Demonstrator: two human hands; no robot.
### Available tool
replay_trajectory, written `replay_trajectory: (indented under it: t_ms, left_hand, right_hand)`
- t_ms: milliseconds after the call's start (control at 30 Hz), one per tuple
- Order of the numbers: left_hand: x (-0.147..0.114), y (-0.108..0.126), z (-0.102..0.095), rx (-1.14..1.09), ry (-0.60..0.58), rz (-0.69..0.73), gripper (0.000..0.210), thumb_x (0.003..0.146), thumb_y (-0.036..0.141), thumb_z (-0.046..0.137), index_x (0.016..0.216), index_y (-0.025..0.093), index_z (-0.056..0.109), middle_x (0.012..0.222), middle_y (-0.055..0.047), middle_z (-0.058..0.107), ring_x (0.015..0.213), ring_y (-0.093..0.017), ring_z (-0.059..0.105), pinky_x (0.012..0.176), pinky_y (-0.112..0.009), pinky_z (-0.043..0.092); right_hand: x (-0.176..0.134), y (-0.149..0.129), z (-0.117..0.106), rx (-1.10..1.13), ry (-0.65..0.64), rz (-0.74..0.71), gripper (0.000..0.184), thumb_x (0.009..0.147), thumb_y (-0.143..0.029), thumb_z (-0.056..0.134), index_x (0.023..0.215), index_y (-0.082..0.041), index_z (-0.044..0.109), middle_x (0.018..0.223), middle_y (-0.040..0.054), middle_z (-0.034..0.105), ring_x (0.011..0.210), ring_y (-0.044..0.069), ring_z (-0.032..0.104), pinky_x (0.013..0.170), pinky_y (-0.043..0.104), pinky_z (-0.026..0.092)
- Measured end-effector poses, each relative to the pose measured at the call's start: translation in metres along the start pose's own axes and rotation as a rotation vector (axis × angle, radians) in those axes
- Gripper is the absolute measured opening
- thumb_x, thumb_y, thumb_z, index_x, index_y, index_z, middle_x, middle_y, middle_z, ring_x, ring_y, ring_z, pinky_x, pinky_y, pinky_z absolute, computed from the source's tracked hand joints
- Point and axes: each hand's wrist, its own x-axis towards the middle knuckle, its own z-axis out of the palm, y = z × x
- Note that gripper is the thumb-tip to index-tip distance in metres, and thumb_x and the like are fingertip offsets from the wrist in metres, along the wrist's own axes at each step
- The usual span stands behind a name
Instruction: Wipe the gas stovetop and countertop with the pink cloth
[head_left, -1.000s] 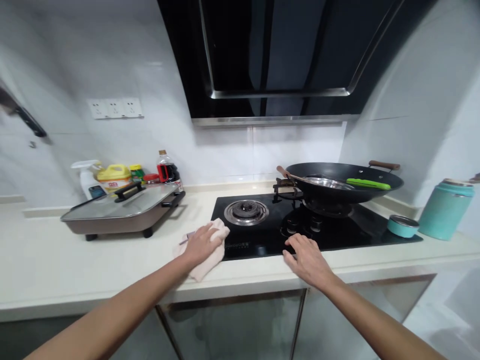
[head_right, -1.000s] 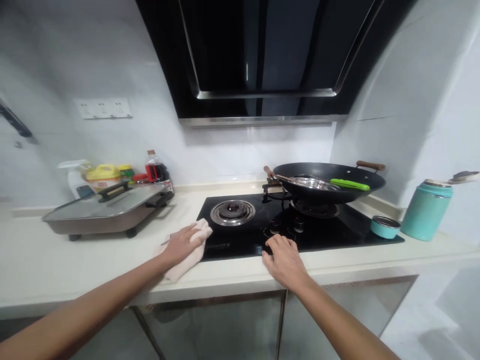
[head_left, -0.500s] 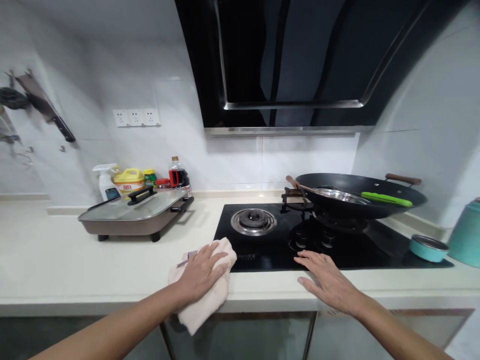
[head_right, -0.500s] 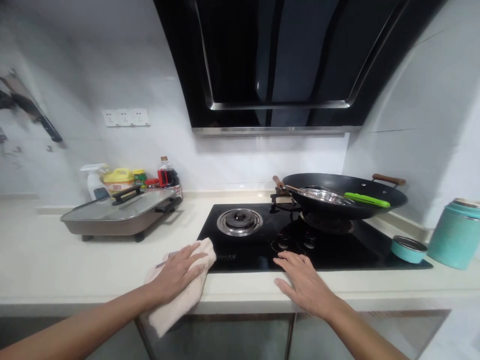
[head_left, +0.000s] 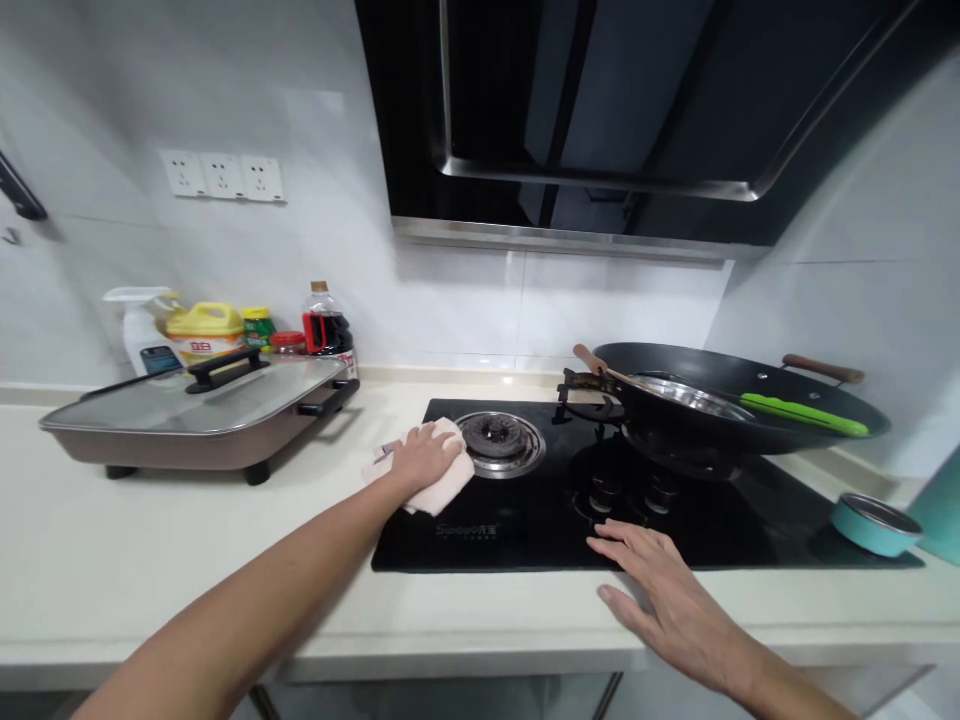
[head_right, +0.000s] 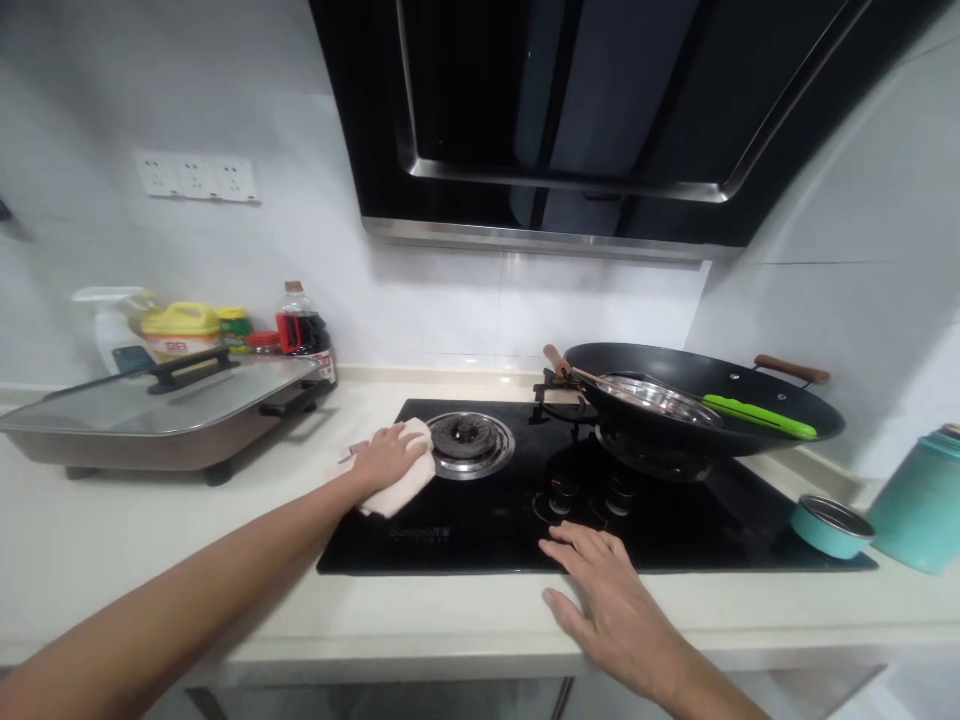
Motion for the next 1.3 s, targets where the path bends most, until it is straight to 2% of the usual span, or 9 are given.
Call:
replay_trajectory:
  t_ms: [167,333,433,567,733,833,967,1167,1300]
  left_hand:
    - [0.022,-0.001,0.001,0.001,0.013,-0.002,0.057,0.102,0.058,0.029,0.145,0.039,0.06,0.166,-0.007,0.041,0.147,-0.041,0.039,0.114,-0.066,0.034]
    - [0.003,0.0,0.001,0.029,0.034,0.027,0.055,0.103,0.053,0.031,0.145,0.034,0.06,0.166,-0.008,0.041,0.149,-0.039,0.038,0.117,-0.064,0.033]
    - [-0.024,0.0,0.0,0.061,0.027,0.082,0.053,0.104,0.052,0.034,0.146,0.035,0.06,0.166,-0.007,0.041,0.15,-0.038,0.037,0.119,-0.062,0.032]
    - [-0.08,0.007,-0.008,0.105,0.004,0.143,0.051,0.105,0.051,0.036,0.148,0.035,0.059,0.169,-0.006,0.038,0.152,-0.036,0.036,0.121,-0.062,0.029]
    - [-0.158,0.035,-0.018,0.092,-0.054,0.245,0.05,0.105,0.05,0.042,0.15,0.036,0.058,0.171,-0.005,0.033,0.156,-0.037,0.03,0.125,-0.064,0.022]
    - [-0.18,0.057,-0.016,0.059,-0.107,0.336,0.053,0.104,0.053,0.044,0.153,0.036,0.055,0.173,-0.007,0.027,0.158,-0.038,0.025,0.125,-0.067,0.019]
    - [-0.17,0.09,-0.006,0.032,-0.121,0.405,0.052,0.103,0.051,0.048,0.152,0.035,0.055,0.173,-0.008,0.029,0.158,-0.038,0.026,0.125,-0.068,0.019]
    - [-0.117,0.15,0.014,-0.067,-0.131,0.531,0.052,0.101,0.059,0.046,0.147,0.036,0.06,0.171,-0.005,0.033,0.155,-0.037,0.032,0.124,-0.064,0.021]
    - [-0.083,0.174,0.021,-0.159,-0.163,0.549,0.044,0.1,0.054,0.047,0.133,0.034,0.068,0.166,-0.002,0.043,0.152,-0.03,0.038,0.125,-0.056,0.026]
  right_hand:
    - [0.002,-0.003,-0.002,-0.003,0.016,-0.005,0.046,0.104,-0.05,0.047,0.144,-0.032,0.062,0.152,0.0089,0.058,0.145,0.031,0.048,0.119,0.058,0.039]
    - [0.004,-0.008,-0.005,0.009,0.018,-0.01,0.045,0.105,-0.047,0.046,0.142,-0.029,0.064,0.151,0.0102,0.06,0.143,0.03,0.05,0.119,0.057,0.04]
    - [0.005,-0.009,-0.006,0.019,0.026,-0.002,0.045,0.104,-0.048,0.046,0.14,-0.028,0.065,0.15,0.0105,0.06,0.142,0.03,0.051,0.119,0.057,0.04]
    - [0.004,-0.011,-0.005,0.033,0.034,0.001,0.05,0.105,-0.054,0.044,0.14,-0.027,0.066,0.151,0.0109,0.06,0.142,0.03,0.05,0.12,0.057,0.039]
    - [0.003,-0.013,-0.002,0.05,0.044,0.004,0.056,0.103,-0.061,0.043,0.142,-0.026,0.065,0.153,0.0115,0.058,0.143,0.031,0.05,0.121,0.057,0.036]
    - [0.003,-0.013,0.0,0.052,0.063,-0.007,0.058,0.103,-0.062,0.043,0.142,-0.025,0.065,0.153,0.0113,0.059,0.144,0.03,0.05,0.121,0.056,0.036]
    - [0.002,-0.012,0.002,0.052,0.107,-0.052,0.054,0.105,-0.059,0.042,0.14,-0.024,0.065,0.15,0.012,0.061,0.143,0.029,0.051,0.12,0.055,0.037]
    - [0.004,-0.009,0.006,0.091,0.261,-0.021,0.043,0.106,-0.05,0.044,0.137,-0.026,0.062,0.141,0.0116,0.065,0.132,0.026,0.058,0.114,0.05,0.045]
    - [0.007,-0.006,0.01,0.117,0.331,0.046,0.039,0.107,-0.045,0.04,0.135,-0.024,0.058,0.135,0.0118,0.066,0.126,0.025,0.062,0.109,0.048,0.049]
